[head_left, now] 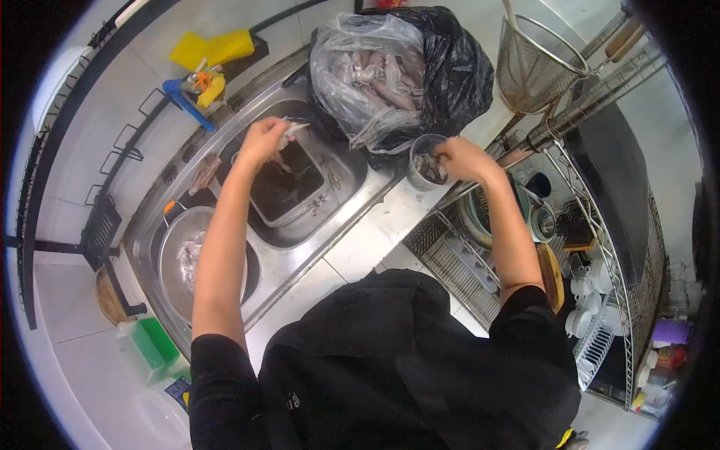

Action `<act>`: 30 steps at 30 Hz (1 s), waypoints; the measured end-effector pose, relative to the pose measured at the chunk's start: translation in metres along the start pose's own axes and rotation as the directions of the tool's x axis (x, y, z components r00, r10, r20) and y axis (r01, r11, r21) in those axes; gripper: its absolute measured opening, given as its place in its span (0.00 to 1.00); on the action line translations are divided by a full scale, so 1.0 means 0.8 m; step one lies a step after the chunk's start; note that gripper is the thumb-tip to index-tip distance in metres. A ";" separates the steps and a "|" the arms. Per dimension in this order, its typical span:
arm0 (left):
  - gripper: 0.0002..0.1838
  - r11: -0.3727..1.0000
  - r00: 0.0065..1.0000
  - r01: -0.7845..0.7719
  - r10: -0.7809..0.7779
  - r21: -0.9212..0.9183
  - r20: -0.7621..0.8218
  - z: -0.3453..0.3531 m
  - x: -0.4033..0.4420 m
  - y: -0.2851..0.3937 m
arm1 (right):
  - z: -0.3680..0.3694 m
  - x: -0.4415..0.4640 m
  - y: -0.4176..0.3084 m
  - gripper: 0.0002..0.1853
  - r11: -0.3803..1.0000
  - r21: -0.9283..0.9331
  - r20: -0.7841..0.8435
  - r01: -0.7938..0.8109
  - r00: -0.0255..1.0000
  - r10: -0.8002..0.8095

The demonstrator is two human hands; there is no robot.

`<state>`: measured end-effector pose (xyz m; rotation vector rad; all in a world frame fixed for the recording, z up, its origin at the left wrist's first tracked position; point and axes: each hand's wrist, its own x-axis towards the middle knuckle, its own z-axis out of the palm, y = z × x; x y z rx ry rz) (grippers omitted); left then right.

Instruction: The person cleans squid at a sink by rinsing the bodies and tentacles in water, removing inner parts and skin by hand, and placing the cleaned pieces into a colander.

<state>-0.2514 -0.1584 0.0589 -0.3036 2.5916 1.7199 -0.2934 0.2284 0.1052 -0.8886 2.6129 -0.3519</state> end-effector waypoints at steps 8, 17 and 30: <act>0.07 0.786 0.952 0.212 -0.301 -0.580 -0.059 -0.003 0.012 -0.179 | 0.003 0.091 -0.127 0.13 0.911 0.373 -0.023 0.174 0.984 -0.178; 0.10 0.785 0.668 0.235 -0.559 -0.573 -0.492 0.066 0.002 -0.292 | 0.324 0.349 -0.216 0.11 -0.197 0.942 0.298 -0.272 0.947 0.120; 0.11 0.318 0.723 -0.255 -0.564 -0.913 -0.398 0.048 0.054 -0.259 | 0.303 0.361 -0.211 0.23 0.279 0.939 0.243 -0.200 0.961 -0.129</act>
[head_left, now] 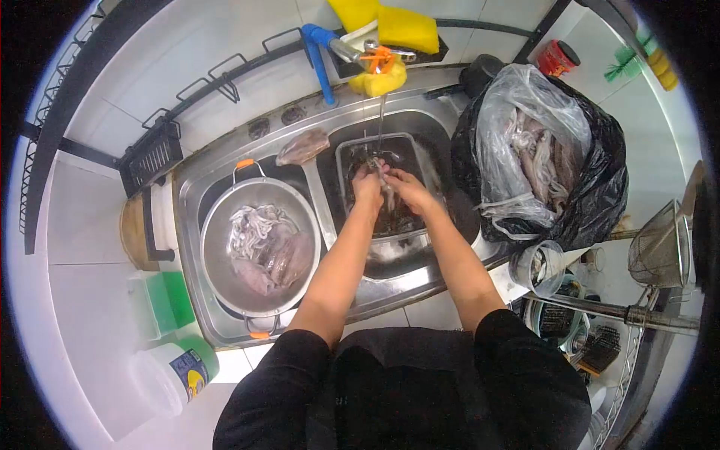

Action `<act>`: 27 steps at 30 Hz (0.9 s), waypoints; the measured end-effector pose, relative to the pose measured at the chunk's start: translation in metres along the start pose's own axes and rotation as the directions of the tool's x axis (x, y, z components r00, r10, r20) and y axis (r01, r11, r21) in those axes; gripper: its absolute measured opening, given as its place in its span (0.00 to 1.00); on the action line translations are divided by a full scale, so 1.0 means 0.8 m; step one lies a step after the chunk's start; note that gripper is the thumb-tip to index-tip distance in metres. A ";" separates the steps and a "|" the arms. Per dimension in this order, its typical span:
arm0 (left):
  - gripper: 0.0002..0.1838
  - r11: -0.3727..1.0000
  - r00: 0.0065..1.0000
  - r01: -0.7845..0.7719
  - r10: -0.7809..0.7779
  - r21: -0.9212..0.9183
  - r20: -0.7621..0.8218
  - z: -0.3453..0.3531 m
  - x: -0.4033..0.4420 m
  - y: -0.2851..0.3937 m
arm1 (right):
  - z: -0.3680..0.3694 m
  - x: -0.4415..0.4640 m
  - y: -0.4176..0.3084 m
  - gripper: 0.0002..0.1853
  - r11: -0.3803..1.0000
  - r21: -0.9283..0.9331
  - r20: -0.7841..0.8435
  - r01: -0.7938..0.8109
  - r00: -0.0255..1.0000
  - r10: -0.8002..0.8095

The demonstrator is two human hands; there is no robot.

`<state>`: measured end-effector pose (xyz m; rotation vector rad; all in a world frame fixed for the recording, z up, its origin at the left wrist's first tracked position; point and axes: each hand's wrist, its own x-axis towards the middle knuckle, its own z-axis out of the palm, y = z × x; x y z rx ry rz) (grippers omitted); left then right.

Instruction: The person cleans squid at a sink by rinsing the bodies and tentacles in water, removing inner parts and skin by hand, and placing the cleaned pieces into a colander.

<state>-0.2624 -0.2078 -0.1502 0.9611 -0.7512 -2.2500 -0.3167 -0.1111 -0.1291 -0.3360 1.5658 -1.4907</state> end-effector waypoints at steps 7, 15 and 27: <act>0.06 0.665 0.991 -0.093 0.130 0.741 0.008 -0.063 0.033 -0.034 | -0.009 0.029 0.053 0.21 0.727 -0.594 -0.282 -0.344 0.936 0.212; 0.14 0.989 0.988 0.126 -0.118 0.075 -0.097 0.002 -0.007 0.046 | 0.011 0.020 -0.012 0.18 0.987 -0.147 -0.284 0.065 0.953 -0.105; 0.19 0.987 0.987 0.159 -0.158 0.006 -0.030 -0.027 0.030 0.017 | -0.014 0.016 0.059 0.13 0.551 -0.834 -0.092 0.037 0.974 -0.205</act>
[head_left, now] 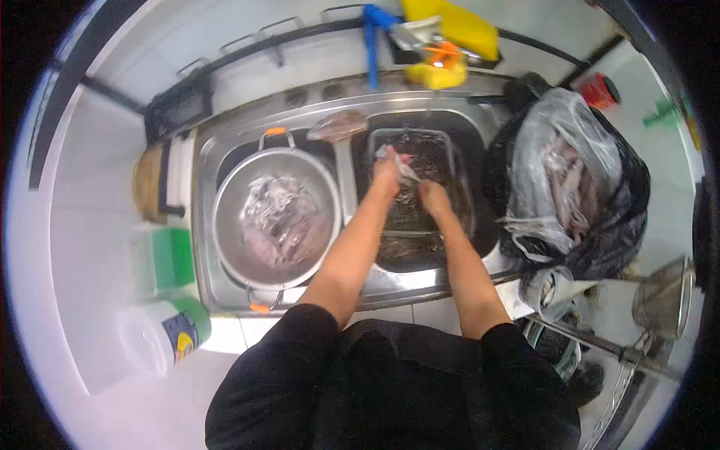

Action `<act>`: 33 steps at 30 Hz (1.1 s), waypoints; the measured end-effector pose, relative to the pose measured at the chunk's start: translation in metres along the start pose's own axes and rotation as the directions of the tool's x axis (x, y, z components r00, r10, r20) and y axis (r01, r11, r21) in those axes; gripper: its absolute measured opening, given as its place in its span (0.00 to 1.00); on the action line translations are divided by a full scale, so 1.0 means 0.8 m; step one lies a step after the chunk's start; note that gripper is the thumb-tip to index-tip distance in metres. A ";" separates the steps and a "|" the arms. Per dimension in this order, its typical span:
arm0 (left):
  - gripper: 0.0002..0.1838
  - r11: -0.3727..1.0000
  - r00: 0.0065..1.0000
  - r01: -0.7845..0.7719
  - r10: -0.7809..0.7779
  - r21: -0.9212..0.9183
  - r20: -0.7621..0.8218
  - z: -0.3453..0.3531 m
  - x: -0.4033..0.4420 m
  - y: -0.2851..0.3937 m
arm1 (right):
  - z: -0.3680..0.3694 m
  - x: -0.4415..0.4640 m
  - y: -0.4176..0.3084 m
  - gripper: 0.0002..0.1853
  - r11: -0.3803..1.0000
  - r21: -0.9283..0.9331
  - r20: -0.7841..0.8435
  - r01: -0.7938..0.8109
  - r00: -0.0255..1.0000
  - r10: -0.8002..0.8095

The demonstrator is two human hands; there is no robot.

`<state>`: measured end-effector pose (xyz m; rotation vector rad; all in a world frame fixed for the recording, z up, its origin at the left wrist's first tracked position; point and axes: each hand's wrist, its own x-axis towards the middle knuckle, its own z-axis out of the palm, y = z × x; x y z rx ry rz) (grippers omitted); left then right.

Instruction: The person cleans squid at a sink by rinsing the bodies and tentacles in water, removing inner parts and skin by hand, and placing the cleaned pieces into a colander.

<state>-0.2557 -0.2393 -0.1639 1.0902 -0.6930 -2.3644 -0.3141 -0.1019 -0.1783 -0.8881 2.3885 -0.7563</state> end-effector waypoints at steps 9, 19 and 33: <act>0.20 0.199 0.934 -0.216 0.328 0.956 0.143 -0.050 0.020 -0.056 | -0.049 0.017 -0.078 0.16 0.855 0.360 0.432 -0.372 0.879 0.200; 0.29 0.889 0.976 -0.177 0.214 0.422 -0.041 -0.015 -0.040 -0.006 | -0.029 0.006 -0.049 0.26 0.851 0.520 0.172 0.079 0.965 -0.195; 0.15 0.955 0.885 0.286 -0.293 0.075 0.362 -0.003 -0.075 0.021 | -0.094 -0.034 -0.075 0.15 0.623 0.782 0.150 0.024 0.963 -0.226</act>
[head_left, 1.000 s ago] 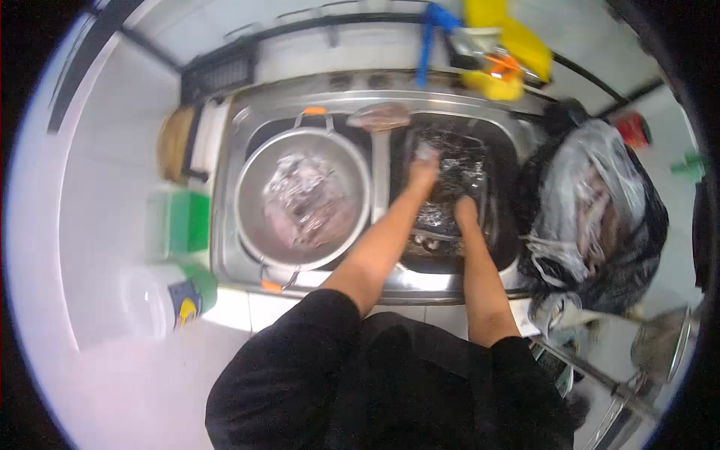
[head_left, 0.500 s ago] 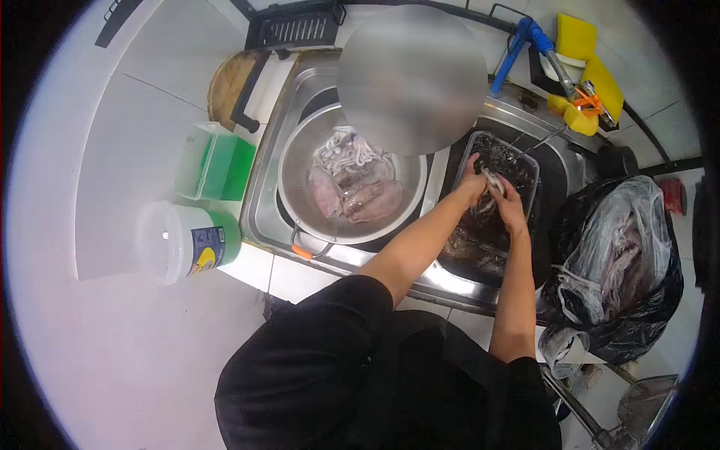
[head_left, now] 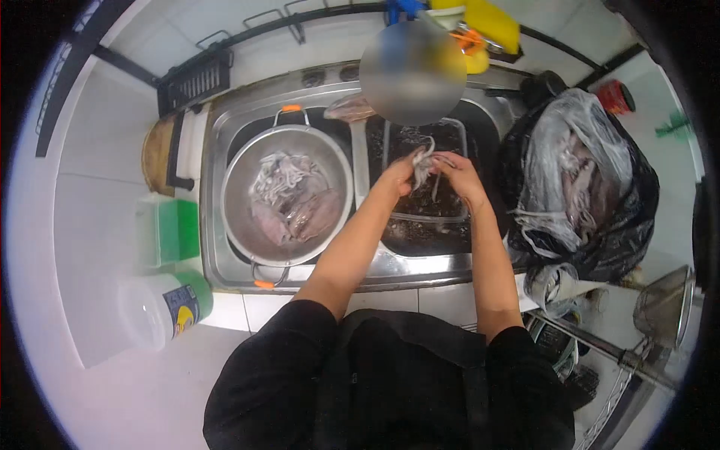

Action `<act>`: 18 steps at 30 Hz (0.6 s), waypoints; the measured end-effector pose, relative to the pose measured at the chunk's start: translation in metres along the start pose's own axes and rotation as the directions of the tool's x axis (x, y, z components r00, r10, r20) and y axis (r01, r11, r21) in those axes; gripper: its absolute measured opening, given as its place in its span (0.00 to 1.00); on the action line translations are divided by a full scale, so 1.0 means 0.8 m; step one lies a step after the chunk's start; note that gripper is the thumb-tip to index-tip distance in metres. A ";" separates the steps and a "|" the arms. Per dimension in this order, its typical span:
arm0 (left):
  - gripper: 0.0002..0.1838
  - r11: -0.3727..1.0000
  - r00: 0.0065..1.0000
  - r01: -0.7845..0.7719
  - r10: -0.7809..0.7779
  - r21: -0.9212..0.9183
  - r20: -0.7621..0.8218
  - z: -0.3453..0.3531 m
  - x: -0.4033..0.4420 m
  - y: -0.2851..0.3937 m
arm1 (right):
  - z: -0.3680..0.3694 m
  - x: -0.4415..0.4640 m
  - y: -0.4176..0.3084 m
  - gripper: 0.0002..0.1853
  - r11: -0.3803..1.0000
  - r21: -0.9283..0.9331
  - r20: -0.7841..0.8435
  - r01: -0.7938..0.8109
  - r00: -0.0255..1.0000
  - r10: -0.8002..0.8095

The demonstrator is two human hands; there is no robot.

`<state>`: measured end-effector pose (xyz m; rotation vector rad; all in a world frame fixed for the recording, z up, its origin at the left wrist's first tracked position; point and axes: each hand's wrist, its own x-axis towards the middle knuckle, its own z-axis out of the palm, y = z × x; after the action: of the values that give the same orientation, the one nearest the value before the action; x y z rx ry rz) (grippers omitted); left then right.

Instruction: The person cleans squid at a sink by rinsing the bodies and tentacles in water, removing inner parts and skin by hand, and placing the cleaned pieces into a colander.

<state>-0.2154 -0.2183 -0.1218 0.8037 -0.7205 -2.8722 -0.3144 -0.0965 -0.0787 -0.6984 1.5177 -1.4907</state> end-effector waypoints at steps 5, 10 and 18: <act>0.09 0.982 0.996 -0.013 0.029 -0.189 0.085 0.007 -0.011 -0.013 | 0.020 -0.029 -0.034 0.14 0.637 -0.739 -0.223 0.221 0.811 -0.541; 0.09 0.969 0.997 -0.011 -0.007 -0.245 -0.073 0.008 -0.015 -0.029 | 0.038 -0.064 -0.048 0.13 0.419 -0.825 -0.029 0.380 0.712 -0.702; 0.07 0.962 0.996 -0.056 0.071 -0.268 0.048 0.009 -0.036 -0.031 | 0.045 -0.090 -0.058 0.10 0.656 -0.697 -0.059 0.288 0.890 -0.453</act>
<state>-0.1928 -0.1876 -0.1141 0.6524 -0.3447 -2.8581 -0.2583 -0.0576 -0.0159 -1.3805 2.2436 -1.3086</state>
